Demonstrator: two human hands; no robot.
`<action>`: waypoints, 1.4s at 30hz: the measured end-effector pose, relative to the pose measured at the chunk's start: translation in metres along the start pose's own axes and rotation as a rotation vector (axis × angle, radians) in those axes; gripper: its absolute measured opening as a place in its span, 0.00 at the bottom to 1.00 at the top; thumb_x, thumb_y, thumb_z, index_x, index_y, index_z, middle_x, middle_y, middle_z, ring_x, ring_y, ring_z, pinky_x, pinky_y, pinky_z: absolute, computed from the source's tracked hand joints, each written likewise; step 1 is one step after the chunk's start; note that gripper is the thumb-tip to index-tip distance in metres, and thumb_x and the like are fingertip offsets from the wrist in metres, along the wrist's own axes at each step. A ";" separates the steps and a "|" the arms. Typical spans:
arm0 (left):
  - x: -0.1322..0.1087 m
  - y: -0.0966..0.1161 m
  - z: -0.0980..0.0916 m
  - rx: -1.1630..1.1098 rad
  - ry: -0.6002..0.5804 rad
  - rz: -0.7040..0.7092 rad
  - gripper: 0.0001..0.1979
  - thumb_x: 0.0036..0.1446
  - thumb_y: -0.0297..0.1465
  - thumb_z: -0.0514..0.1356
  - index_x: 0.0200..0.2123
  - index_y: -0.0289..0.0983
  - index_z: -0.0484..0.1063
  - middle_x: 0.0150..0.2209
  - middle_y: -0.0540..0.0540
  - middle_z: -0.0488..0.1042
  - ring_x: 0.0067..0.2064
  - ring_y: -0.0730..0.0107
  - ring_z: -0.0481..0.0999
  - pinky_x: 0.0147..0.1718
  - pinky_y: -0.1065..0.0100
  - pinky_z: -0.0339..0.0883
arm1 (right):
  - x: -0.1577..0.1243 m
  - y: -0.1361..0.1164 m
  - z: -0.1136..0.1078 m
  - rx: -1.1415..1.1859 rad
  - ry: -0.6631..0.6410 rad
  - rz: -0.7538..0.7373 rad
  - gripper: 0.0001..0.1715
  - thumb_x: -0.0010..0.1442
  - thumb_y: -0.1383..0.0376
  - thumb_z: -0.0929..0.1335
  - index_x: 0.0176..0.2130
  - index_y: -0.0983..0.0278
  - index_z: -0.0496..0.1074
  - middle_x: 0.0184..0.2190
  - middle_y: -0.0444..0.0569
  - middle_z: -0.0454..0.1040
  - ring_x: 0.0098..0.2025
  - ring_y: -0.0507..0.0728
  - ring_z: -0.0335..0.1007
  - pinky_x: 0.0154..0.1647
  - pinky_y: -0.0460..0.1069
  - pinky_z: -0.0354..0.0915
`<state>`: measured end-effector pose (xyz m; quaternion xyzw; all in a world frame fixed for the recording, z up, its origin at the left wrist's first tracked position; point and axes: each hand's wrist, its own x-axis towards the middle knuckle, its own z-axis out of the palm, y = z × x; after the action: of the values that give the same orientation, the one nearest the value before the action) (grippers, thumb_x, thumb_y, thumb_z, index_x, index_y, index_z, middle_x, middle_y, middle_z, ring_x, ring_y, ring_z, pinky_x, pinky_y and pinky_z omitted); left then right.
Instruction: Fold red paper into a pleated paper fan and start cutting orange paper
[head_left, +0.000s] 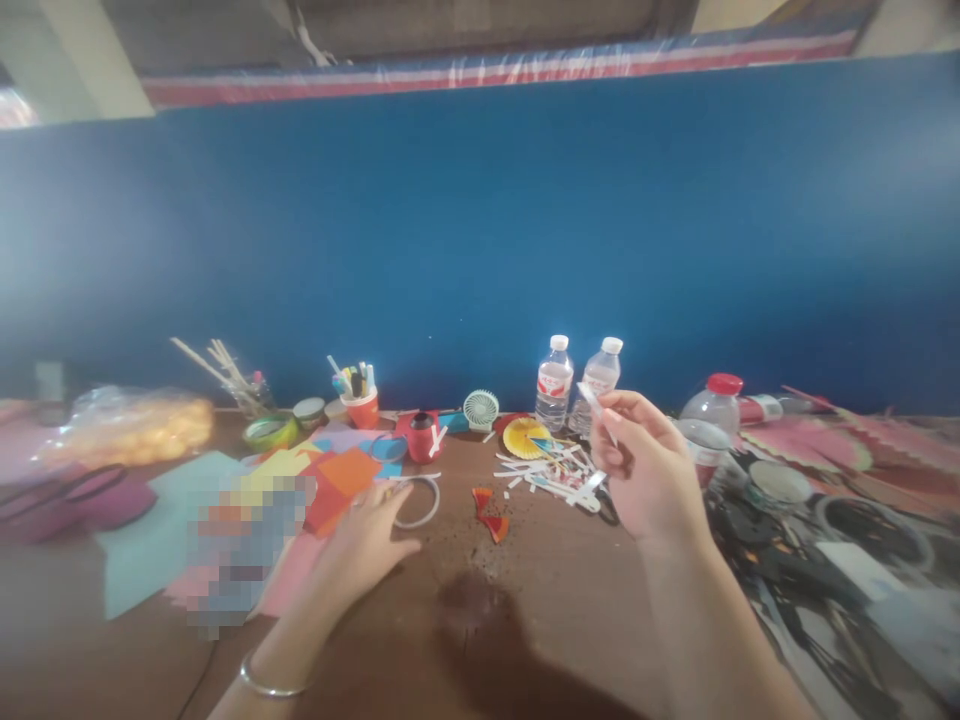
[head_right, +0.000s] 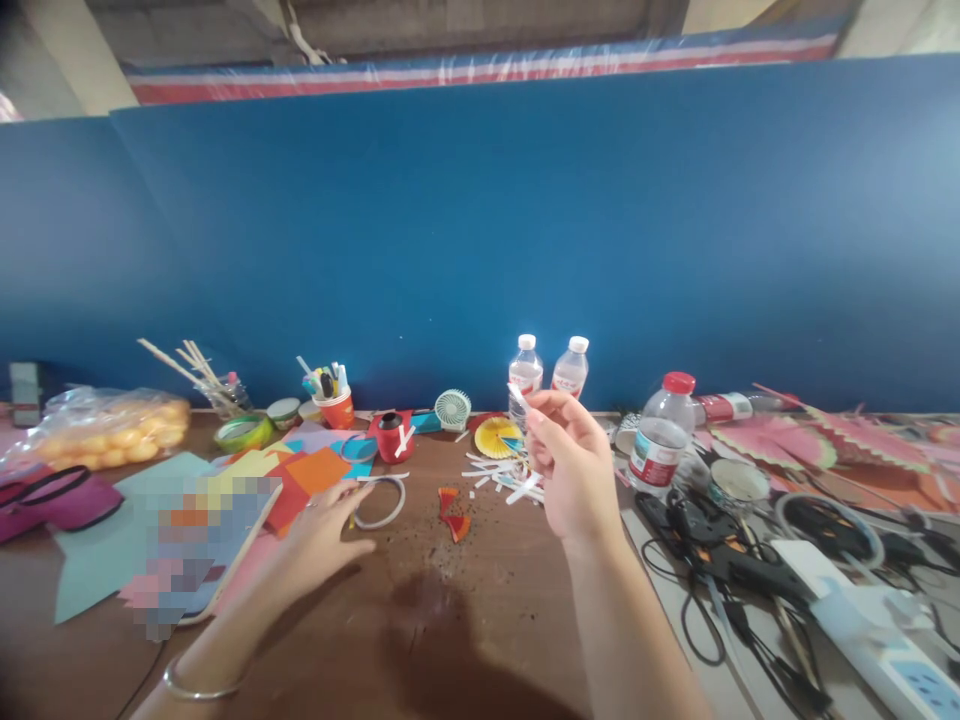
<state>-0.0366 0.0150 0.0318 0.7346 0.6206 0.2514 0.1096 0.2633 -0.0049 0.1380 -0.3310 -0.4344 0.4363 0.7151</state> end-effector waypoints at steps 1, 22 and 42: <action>0.001 0.009 0.004 -0.012 0.010 0.013 0.18 0.46 0.36 0.58 0.43 0.40 0.71 0.47 0.43 0.69 0.48 0.56 0.67 0.45 0.61 0.59 | -0.001 0.001 0.002 0.010 -0.009 0.013 0.03 0.51 0.68 0.66 0.31 0.61 0.66 0.22 0.40 0.55 0.18 0.44 0.44 0.16 0.44 0.38; 0.064 0.069 0.079 -0.660 -0.103 -0.047 0.15 0.48 0.25 0.52 0.41 0.35 0.68 0.28 0.48 0.71 0.29 0.71 0.73 0.30 0.70 0.65 | -0.008 0.042 0.032 0.137 0.033 0.223 0.11 0.47 0.64 0.71 0.25 0.65 0.64 0.14 0.34 0.53 0.14 0.42 0.41 0.13 0.40 0.37; 0.057 0.111 -0.010 -0.912 -0.021 0.047 0.12 0.47 0.28 0.56 0.38 0.38 0.69 0.32 0.47 0.76 0.37 0.66 0.75 0.36 0.68 0.66 | -0.036 0.033 0.053 0.237 -0.173 0.398 0.09 0.57 0.60 0.65 0.30 0.61 0.59 0.13 0.35 0.61 0.10 0.43 0.44 0.11 0.40 0.37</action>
<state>0.0592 0.0457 0.1057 0.6277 0.4284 0.4939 0.4226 0.1947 -0.0196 0.1193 -0.2852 -0.3659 0.6432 0.6091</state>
